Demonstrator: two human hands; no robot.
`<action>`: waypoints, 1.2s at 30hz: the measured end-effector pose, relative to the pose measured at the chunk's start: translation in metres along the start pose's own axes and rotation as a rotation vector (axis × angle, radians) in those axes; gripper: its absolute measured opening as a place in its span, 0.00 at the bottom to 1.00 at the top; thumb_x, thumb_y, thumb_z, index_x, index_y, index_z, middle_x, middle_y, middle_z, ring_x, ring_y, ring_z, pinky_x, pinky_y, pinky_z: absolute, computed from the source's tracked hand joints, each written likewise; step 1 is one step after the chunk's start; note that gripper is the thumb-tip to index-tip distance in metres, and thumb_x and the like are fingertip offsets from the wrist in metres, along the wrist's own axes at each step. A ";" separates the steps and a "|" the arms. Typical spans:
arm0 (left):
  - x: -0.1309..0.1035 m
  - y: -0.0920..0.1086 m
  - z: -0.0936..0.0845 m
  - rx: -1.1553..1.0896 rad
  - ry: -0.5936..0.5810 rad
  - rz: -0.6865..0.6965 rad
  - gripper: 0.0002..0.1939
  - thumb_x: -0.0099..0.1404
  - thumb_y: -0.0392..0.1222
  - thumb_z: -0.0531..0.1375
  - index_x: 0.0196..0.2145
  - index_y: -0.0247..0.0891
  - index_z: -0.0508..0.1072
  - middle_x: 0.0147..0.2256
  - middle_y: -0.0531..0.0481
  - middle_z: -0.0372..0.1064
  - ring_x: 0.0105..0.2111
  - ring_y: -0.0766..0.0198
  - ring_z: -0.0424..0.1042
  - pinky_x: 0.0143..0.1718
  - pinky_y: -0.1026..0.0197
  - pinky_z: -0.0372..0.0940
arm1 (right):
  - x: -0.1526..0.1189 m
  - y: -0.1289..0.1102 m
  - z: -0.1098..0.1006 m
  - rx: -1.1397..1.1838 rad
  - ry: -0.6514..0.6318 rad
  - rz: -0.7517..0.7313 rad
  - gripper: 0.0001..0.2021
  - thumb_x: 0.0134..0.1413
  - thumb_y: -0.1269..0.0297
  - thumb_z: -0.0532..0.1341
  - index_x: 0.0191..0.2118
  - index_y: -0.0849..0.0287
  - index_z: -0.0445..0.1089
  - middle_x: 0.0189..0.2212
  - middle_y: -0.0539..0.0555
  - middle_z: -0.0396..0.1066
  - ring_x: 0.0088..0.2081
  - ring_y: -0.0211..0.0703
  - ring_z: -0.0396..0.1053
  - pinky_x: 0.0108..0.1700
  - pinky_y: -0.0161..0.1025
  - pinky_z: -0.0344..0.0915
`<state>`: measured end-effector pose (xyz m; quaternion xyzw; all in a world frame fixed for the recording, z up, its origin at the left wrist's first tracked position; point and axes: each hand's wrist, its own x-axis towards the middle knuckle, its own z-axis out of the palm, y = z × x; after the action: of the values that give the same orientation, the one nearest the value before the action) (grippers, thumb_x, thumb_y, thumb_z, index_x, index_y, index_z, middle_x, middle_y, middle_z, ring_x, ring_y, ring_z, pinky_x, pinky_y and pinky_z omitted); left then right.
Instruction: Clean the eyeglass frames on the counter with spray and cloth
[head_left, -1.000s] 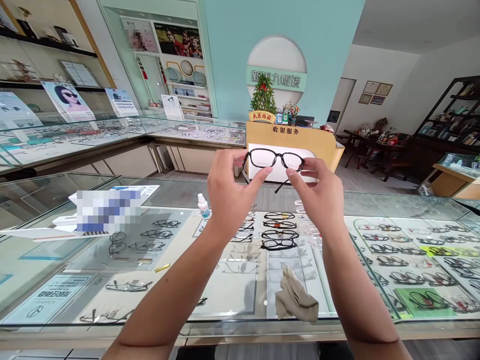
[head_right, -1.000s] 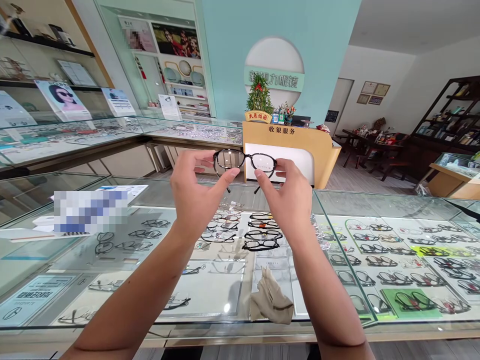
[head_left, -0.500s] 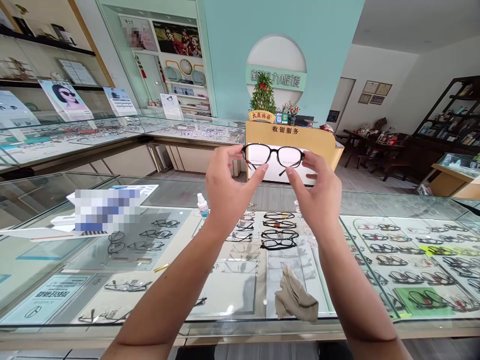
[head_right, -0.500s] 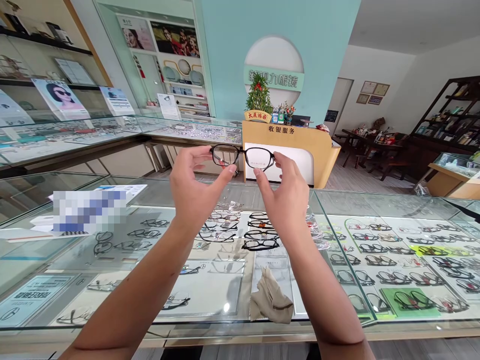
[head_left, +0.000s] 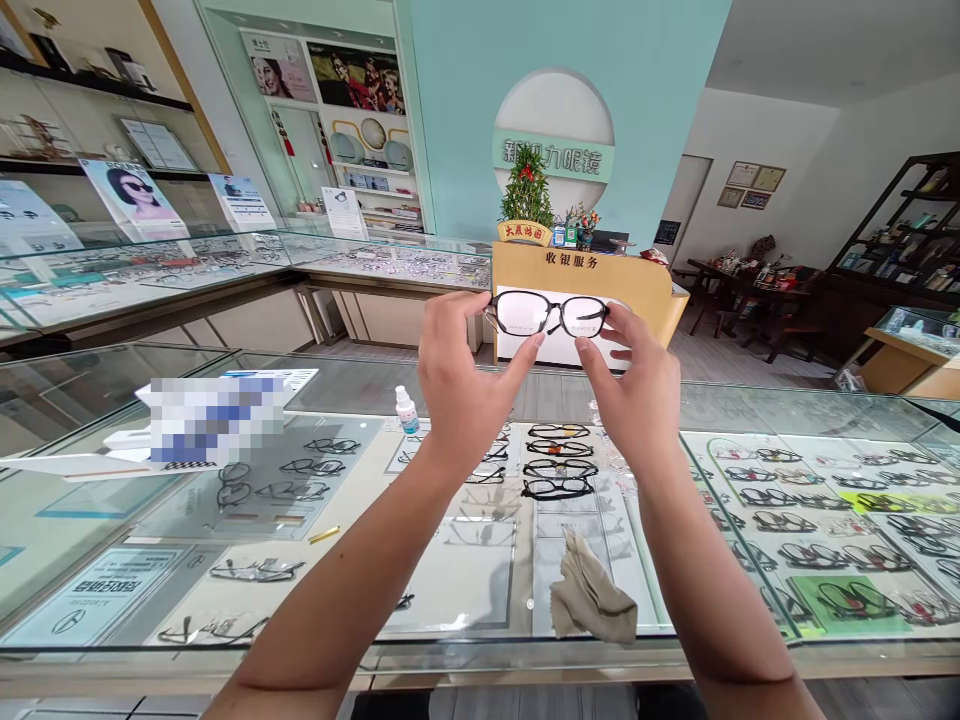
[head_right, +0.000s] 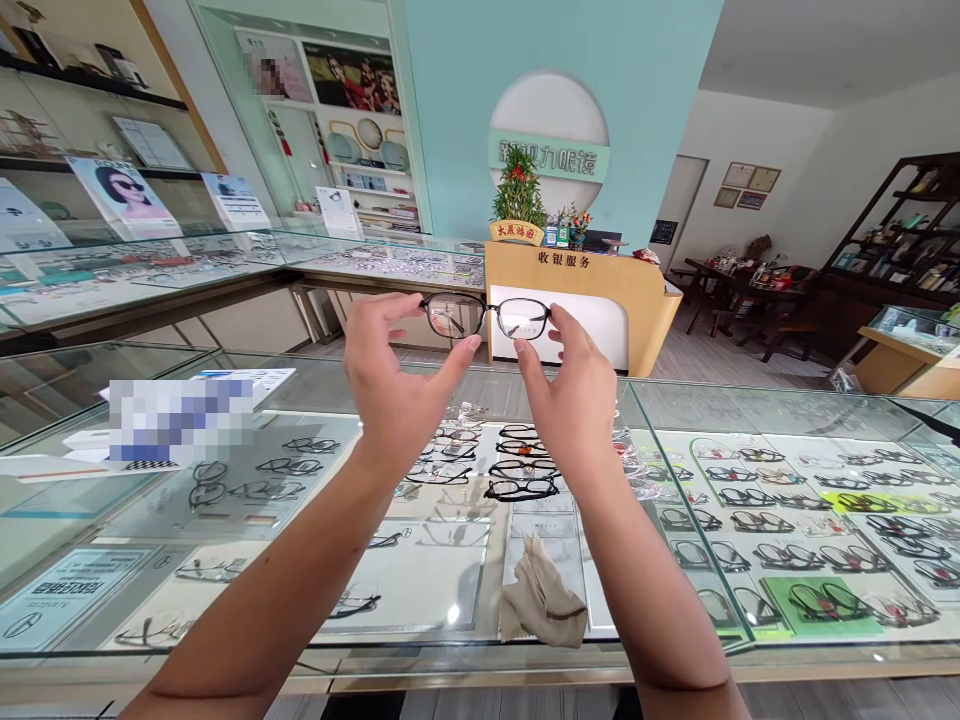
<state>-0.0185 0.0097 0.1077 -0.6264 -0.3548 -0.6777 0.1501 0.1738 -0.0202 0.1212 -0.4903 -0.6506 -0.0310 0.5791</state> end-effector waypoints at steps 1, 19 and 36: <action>0.000 0.000 0.000 -0.004 -0.001 0.006 0.28 0.67 0.52 0.75 0.58 0.45 0.71 0.55 0.42 0.74 0.58 0.46 0.75 0.59 0.43 0.72 | 0.000 0.000 0.000 0.002 -0.007 0.006 0.25 0.70 0.51 0.66 0.67 0.53 0.73 0.57 0.64 0.84 0.54 0.63 0.84 0.54 0.63 0.81; -0.004 -0.007 0.008 -0.052 -0.063 -0.117 0.30 0.67 0.53 0.73 0.60 0.45 0.68 0.57 0.41 0.74 0.57 0.48 0.78 0.56 0.43 0.74 | -0.002 -0.003 0.000 -0.046 0.063 -0.065 0.22 0.69 0.55 0.67 0.63 0.53 0.70 0.58 0.64 0.81 0.55 0.61 0.80 0.54 0.62 0.78; -0.004 -0.007 0.011 -0.162 -0.141 -0.241 0.29 0.70 0.58 0.72 0.59 0.45 0.67 0.52 0.41 0.79 0.57 0.48 0.81 0.59 0.41 0.74 | -0.007 -0.010 -0.003 -0.100 0.108 -0.156 0.21 0.71 0.50 0.66 0.61 0.52 0.67 0.55 0.63 0.74 0.48 0.56 0.77 0.48 0.56 0.76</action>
<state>-0.0141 0.0212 0.1009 -0.6354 -0.3812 -0.6714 -0.0085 0.1677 -0.0314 0.1218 -0.4642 -0.6522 -0.1349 0.5839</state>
